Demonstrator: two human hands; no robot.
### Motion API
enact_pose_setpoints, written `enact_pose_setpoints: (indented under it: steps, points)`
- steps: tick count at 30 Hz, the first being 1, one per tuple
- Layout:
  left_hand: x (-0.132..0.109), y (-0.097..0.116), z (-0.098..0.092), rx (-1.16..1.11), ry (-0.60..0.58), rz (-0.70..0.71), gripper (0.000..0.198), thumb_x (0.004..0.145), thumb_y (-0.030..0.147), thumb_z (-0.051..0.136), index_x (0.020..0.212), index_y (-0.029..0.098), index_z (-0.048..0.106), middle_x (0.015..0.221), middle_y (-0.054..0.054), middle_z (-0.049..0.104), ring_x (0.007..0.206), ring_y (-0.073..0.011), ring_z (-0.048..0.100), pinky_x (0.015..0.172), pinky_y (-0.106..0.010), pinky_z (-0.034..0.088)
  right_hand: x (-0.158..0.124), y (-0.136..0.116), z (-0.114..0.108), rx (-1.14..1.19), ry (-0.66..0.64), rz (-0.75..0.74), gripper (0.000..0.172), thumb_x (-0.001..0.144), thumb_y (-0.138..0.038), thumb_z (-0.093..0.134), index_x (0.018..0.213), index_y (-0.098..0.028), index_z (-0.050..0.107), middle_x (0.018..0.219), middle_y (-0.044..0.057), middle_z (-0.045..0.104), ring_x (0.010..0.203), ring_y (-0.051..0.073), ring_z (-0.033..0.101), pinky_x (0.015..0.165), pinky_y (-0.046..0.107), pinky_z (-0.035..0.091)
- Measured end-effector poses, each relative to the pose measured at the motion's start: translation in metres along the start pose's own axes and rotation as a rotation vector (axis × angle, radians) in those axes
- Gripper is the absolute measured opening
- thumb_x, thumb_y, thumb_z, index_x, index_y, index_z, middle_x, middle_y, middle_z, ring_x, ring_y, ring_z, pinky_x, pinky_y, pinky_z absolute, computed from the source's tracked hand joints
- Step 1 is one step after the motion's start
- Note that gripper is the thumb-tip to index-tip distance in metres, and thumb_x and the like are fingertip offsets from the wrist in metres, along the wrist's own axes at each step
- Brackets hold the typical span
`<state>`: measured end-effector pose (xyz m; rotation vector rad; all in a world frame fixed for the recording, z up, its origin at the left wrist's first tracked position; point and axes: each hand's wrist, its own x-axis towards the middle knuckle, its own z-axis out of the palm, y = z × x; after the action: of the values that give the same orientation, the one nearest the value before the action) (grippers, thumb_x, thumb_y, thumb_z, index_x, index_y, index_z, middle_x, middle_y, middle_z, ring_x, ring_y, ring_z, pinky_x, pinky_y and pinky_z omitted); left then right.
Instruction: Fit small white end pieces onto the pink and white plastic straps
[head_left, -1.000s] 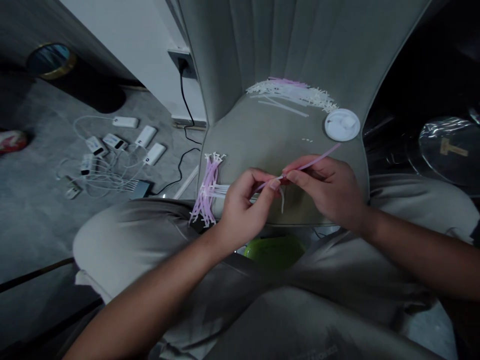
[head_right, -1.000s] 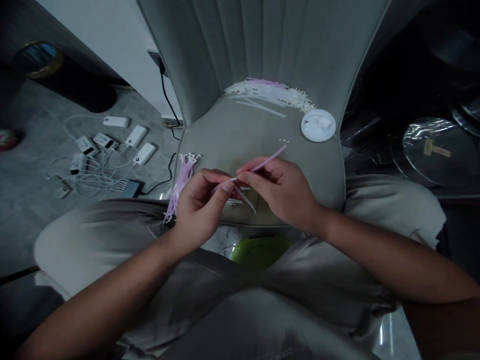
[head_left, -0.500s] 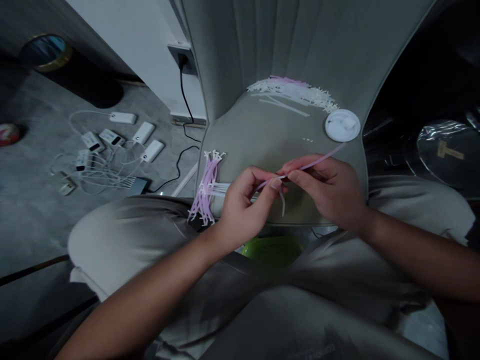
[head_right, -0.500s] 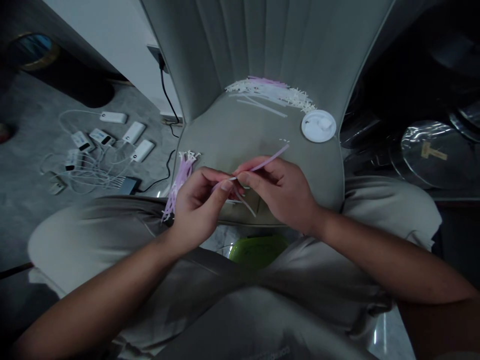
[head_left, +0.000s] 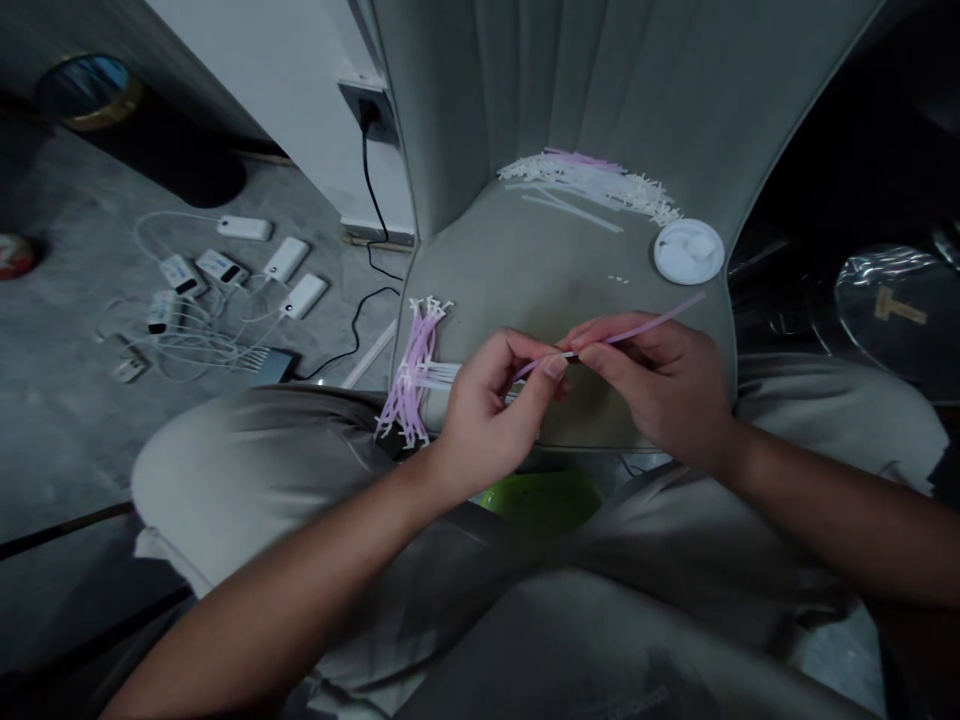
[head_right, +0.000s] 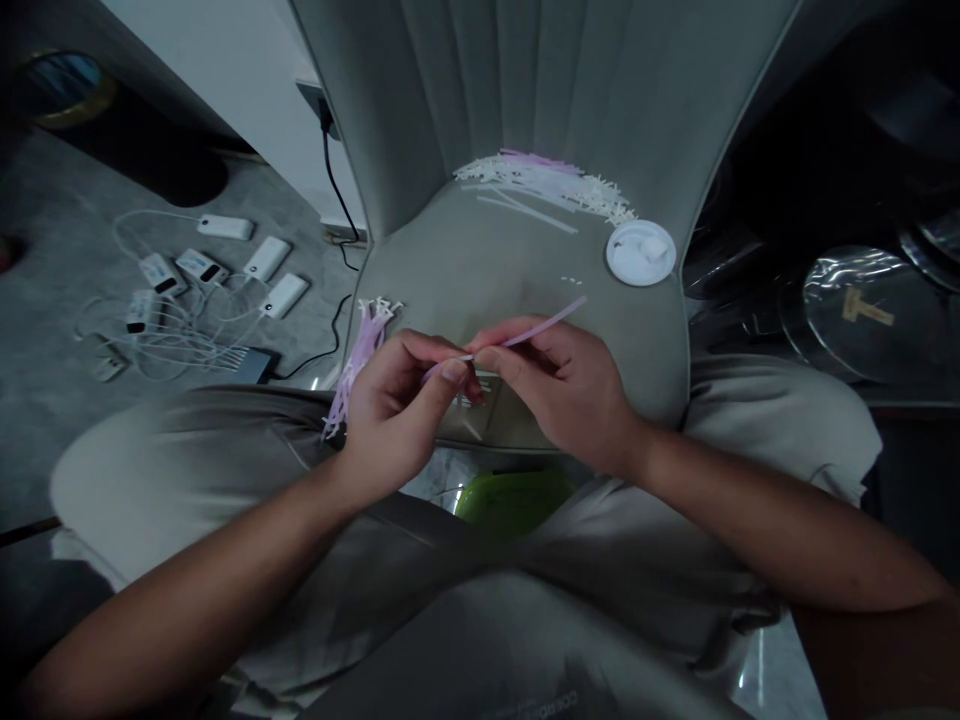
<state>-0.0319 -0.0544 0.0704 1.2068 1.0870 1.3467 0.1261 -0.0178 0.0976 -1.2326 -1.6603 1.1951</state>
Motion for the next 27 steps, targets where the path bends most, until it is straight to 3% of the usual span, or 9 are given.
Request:
enact_pose_setpoints:
  steps: [12, 27]
  points:
    - [0.0004, -0.0009, 0.0004, 0.006, 0.001, 0.003, 0.016, 0.088, 0.033, 0.064, 0.084, 0.019, 0.058, 0.072, 0.001, 0.064, 0.064, -0.0095, 0.061, 0.062, -0.022, 0.051, -0.0008, 0.0003, 0.0024, 0.030, 0.024, -0.034, 0.006, 0.085, -0.027, 0.066, 0.086, -0.024, 0.071, 0.087, -0.001, 0.075, 0.085, 0.015, 0.070, 0.077, 0.029, 0.057]
    - [0.0005, 0.0004, 0.0006, 0.008, -0.008, 0.018, 0.012, 0.089, 0.027, 0.062, 0.083, 0.018, 0.059, 0.072, 0.000, 0.065, 0.064, -0.0088, 0.061, 0.061, -0.020, 0.049, -0.0001, -0.0001, 0.0019, -0.006, 0.018, -0.052, 0.006, 0.086, -0.025, 0.065, 0.084, -0.023, 0.071, 0.085, -0.001, 0.075, 0.084, 0.013, 0.070, 0.077, 0.027, 0.056]
